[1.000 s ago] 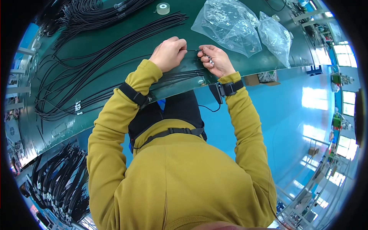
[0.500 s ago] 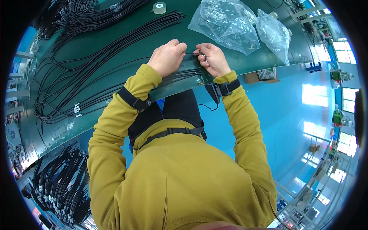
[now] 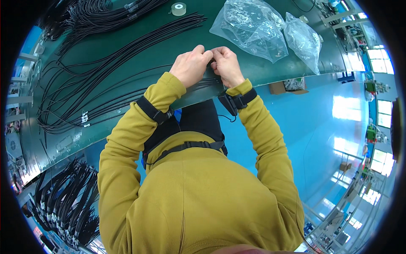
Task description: Manually attaching connectors and terminals to the ends of pre-cut wires at a production workbench.
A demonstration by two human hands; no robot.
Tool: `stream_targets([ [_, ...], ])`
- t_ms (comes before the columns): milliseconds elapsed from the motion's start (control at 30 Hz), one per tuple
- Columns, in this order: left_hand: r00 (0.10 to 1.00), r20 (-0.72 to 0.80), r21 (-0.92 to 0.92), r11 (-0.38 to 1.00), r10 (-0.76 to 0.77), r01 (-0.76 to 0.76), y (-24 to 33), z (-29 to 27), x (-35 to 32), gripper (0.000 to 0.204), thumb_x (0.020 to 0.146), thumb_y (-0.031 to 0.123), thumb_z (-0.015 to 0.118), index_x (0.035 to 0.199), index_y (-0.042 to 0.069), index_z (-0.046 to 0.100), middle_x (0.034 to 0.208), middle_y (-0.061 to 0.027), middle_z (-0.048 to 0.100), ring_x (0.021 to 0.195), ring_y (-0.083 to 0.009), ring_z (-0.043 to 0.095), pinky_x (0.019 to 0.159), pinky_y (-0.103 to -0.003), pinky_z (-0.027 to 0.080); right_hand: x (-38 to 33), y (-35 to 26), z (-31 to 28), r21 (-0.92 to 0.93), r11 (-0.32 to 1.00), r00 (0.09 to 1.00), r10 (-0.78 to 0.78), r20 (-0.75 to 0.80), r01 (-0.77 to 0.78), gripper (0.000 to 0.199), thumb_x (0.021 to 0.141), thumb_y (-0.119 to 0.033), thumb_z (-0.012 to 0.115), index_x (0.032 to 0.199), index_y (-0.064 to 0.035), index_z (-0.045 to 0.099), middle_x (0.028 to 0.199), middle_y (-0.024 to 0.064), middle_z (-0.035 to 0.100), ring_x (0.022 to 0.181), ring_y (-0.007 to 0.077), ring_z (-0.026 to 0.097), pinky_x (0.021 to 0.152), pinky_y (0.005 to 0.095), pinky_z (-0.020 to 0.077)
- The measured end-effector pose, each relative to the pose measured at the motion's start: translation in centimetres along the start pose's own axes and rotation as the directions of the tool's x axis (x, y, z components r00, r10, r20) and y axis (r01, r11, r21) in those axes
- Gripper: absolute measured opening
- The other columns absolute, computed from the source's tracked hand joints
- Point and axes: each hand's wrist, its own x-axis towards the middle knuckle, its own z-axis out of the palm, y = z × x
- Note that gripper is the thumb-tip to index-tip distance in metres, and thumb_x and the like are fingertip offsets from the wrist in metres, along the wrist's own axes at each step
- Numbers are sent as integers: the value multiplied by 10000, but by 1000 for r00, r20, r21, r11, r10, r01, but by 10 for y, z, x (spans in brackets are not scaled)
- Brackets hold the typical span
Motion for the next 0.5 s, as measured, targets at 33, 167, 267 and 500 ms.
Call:
stream_targets([
  [33, 999, -42, -69, 998, -16, 13, 0, -1, 0, 129, 815, 91, 595, 936, 64, 560, 865, -133, 565, 766, -336, 629, 658, -444, 513, 1, 0, 1, 14, 1000, 1000, -10, 12, 10, 151, 981, -122, 470, 1031, -2, 547, 857, 45, 574, 581, 47, 455, 429, 166, 346],
  [167, 987, -93, -255, 961, -134, 106, 2, -5, 1, 181, 811, 154, 656, 987, 114, 642, 800, -94, 569, 726, -279, 605, 642, -389, 498, 4, -2, -6, 289, 956, 993, 14, 121, -49, 154, 982, -124, 487, 1050, 7, 532, 870, 62, 577, 596, 68, 472, 425, 176, 350],
  [267, 977, -113, -273, 951, -183, 146, 3, -8, 4, 168, 809, 217, 679, 965, 163, 707, 758, -74, 569, 715, -263, 604, 626, -378, 491, 5, -2, -13, 456, 889, 1000, 26, -1, -23, 192, 975, -116, 498, 1091, 37, 498, 886, 116, 602, 592, 85, 477, 421, 195, 353],
  [500, 971, -116, -310, 936, -208, 164, -1, -4, 5, 121, 808, 223, 688, 892, 153, 738, 755, -62, 568, 709, -255, 603, 626, -384, 485, 0, -3, -26, 383, 922, 998, 40, 44, -54, 192, 987, -113, 464, 1114, 32, 472, 887, 128, 590, 593, 74, 456, 426, 184, 352],
])
